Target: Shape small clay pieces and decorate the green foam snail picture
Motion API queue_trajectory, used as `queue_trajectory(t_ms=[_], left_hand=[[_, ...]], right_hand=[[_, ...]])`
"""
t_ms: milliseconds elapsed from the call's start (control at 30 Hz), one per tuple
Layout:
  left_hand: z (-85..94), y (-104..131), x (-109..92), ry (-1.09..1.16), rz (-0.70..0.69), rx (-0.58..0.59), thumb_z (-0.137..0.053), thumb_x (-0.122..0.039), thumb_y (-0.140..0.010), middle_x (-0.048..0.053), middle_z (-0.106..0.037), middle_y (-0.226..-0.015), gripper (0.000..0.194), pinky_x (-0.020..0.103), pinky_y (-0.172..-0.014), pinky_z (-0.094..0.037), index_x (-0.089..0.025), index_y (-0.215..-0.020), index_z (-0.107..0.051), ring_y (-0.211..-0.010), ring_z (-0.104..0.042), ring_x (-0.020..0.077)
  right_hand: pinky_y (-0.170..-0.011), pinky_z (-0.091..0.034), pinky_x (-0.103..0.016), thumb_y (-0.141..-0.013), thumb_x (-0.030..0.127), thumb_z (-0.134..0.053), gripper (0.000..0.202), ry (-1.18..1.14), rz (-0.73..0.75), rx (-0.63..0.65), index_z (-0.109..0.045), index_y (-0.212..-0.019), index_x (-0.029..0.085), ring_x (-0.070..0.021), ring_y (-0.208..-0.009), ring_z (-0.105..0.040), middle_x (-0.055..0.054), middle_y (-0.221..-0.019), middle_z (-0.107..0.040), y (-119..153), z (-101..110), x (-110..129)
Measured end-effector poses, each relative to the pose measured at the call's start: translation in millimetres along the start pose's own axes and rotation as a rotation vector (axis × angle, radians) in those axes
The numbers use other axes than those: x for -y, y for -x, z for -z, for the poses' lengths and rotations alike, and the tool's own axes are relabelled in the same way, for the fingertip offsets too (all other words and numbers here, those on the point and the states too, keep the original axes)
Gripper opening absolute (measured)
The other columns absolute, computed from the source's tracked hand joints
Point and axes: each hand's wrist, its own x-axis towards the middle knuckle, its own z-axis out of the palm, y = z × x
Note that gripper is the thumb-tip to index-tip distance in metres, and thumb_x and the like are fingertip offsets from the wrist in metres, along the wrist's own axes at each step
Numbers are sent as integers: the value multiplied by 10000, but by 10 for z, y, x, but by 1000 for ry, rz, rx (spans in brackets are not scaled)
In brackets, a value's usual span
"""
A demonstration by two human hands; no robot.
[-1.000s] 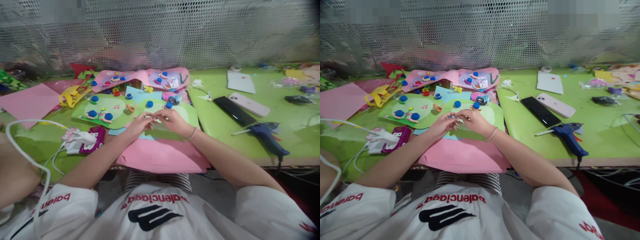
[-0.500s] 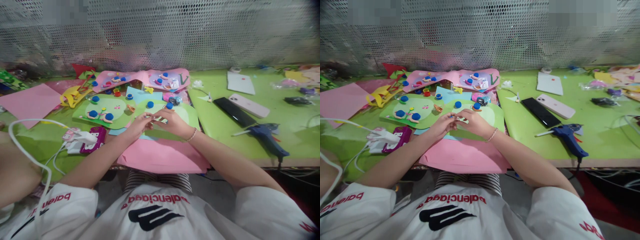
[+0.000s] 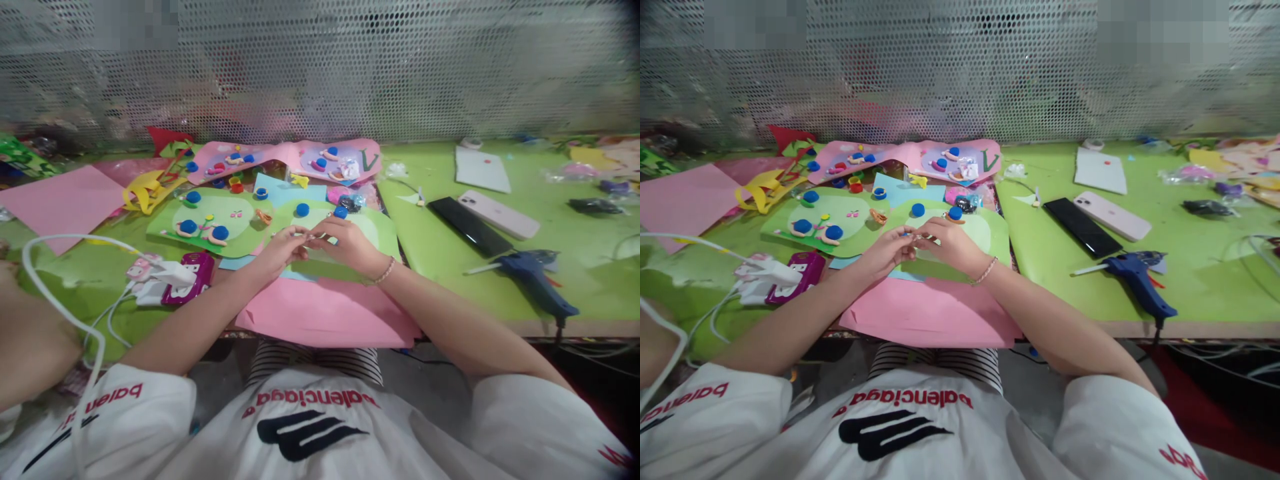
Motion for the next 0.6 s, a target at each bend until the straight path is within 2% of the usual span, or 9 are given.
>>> queue_trajectory(t_ms=[233, 433, 600], left_hand=[[7, 5, -3, -2, 5, 38, -616, -224, -820, 43, -683, -770, 122, 208, -552, -439, -132, -877, -559, -482, -528, 49], [31, -10, 11, 2, -8, 39, -634, -234, -808, -11, -635, -683, 132, 216, -568, -437, -146, -868, -557, -486, -536, 58], [9, -3, 1, -17, -12, 29, -628, -245, -823, 18, -662, -747, 134, 216, -583, -431, -134, -877, -577, -521, -539, 53]], right_hand=[[-704, -533, -307, -895, 174, -548, 122, 6, 12, -18, -662, -937, 172, -155, -802, -610, -67, -866, -662, 5, -7, -19], [-755, -541, -317, -899, 154, -547, 122, 37, 88, -31, -653, -958, 159, -159, -835, -621, -64, -867, -675, 1, -2, -17], [-768, -554, -334, -906, 160, -536, 156, 80, 88, -37, -649, -1013, 171, -171, -861, -642, -65, -909, -693, 8, -26, -40]])
